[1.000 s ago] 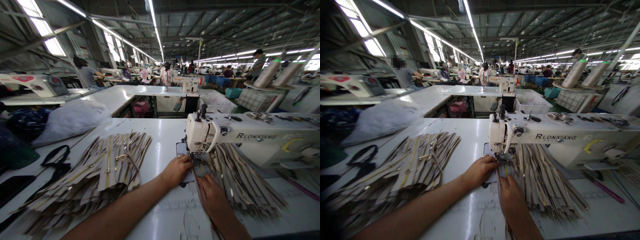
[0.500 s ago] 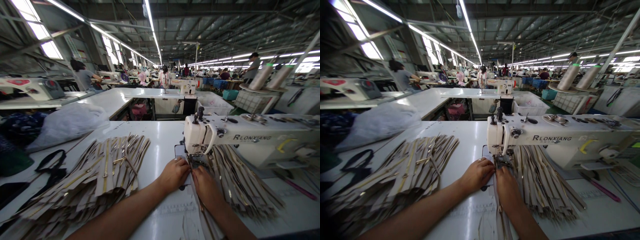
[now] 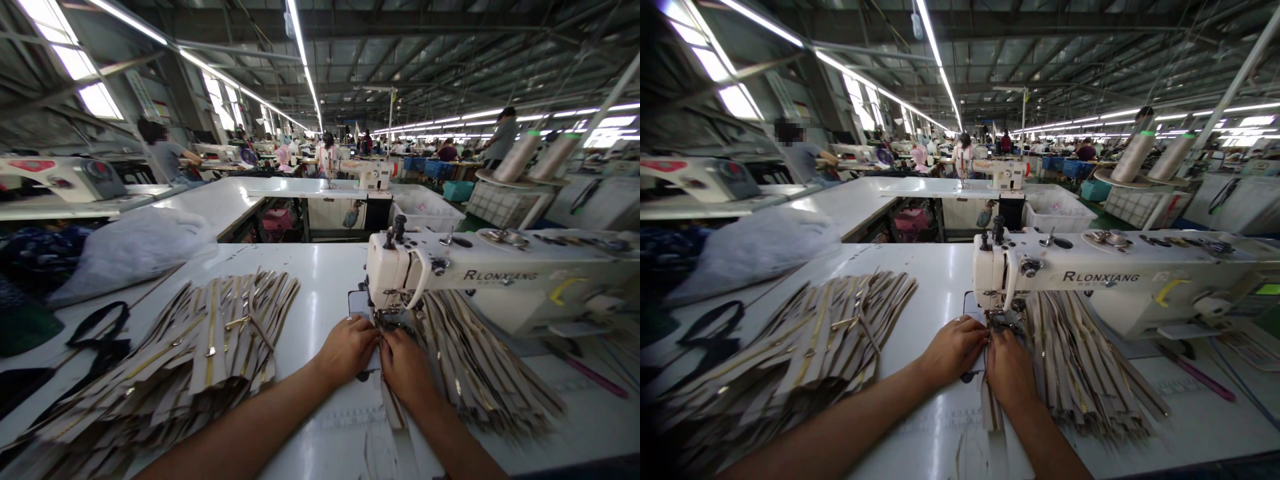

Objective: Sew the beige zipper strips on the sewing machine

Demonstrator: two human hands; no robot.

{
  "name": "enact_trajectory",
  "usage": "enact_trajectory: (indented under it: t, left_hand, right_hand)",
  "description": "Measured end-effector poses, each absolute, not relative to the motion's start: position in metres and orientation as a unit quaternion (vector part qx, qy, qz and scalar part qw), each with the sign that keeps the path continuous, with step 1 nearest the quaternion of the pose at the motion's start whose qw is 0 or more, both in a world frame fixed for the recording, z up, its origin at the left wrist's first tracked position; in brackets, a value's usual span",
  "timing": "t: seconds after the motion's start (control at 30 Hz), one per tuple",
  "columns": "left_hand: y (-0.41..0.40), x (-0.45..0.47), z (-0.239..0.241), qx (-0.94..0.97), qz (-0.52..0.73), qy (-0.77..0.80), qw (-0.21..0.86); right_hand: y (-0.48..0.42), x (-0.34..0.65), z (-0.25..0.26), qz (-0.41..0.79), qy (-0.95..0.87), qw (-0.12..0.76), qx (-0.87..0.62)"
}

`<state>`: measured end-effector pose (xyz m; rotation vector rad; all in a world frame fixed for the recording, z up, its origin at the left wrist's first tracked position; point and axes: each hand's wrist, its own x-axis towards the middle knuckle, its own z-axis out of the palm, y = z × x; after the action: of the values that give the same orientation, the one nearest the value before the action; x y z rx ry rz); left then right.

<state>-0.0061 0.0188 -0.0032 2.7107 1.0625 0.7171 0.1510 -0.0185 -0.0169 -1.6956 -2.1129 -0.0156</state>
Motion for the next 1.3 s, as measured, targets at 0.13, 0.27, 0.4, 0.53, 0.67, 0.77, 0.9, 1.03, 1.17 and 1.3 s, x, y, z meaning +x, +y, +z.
enact_trajectory:
  t: [0.13,0.27,0.4,0.53,0.67,0.77,0.9,1.03,1.17,1.3]
  left_hand:
    - [0.019,-0.006,-0.003,0.9,0.233,0.361,0.074]
    - [0.018,-0.006,-0.001,0.899,0.229,0.364,0.079]
    - [0.016,-0.006,-0.001,0.896,0.236,0.367,0.084]
    - [0.015,-0.007,0.0,0.892,0.241,0.373,0.09]
    - [0.009,-0.003,0.001,0.876,0.239,0.409,0.091]
    - [0.0,0.002,0.003,0.854,0.225,0.456,0.108]
    - [-0.01,0.004,0.005,0.82,0.202,0.515,0.145]
    - [-0.006,0.001,0.007,0.81,0.191,0.525,0.18]
    - [0.003,-0.009,0.02,0.779,0.244,0.544,0.193]
    - [-0.004,-0.048,0.064,0.762,0.325,0.537,0.161]
  right_hand:
    - [-0.018,0.15,-0.017,-0.01,-0.759,0.206,-0.618]
    - [-0.019,0.149,-0.015,-0.004,-0.756,0.202,-0.623]
    - [-0.021,0.148,-0.014,-0.005,-0.754,0.205,-0.624]
    - [-0.021,0.147,-0.015,-0.005,-0.755,0.208,-0.621]
    - [-0.021,0.147,-0.016,-0.014,-0.755,0.212,-0.621]
    - [-0.021,0.148,-0.015,-0.002,-0.762,0.217,-0.61]
    - [-0.021,0.15,-0.012,0.068,-0.793,0.224,-0.563]
    - [-0.024,0.153,-0.017,0.09,-0.788,0.288,-0.536]
    - [-0.03,0.163,-0.022,0.053,-0.757,0.384,-0.526]
    - [-0.033,0.177,-0.029,0.016,-0.736,0.423,-0.528]
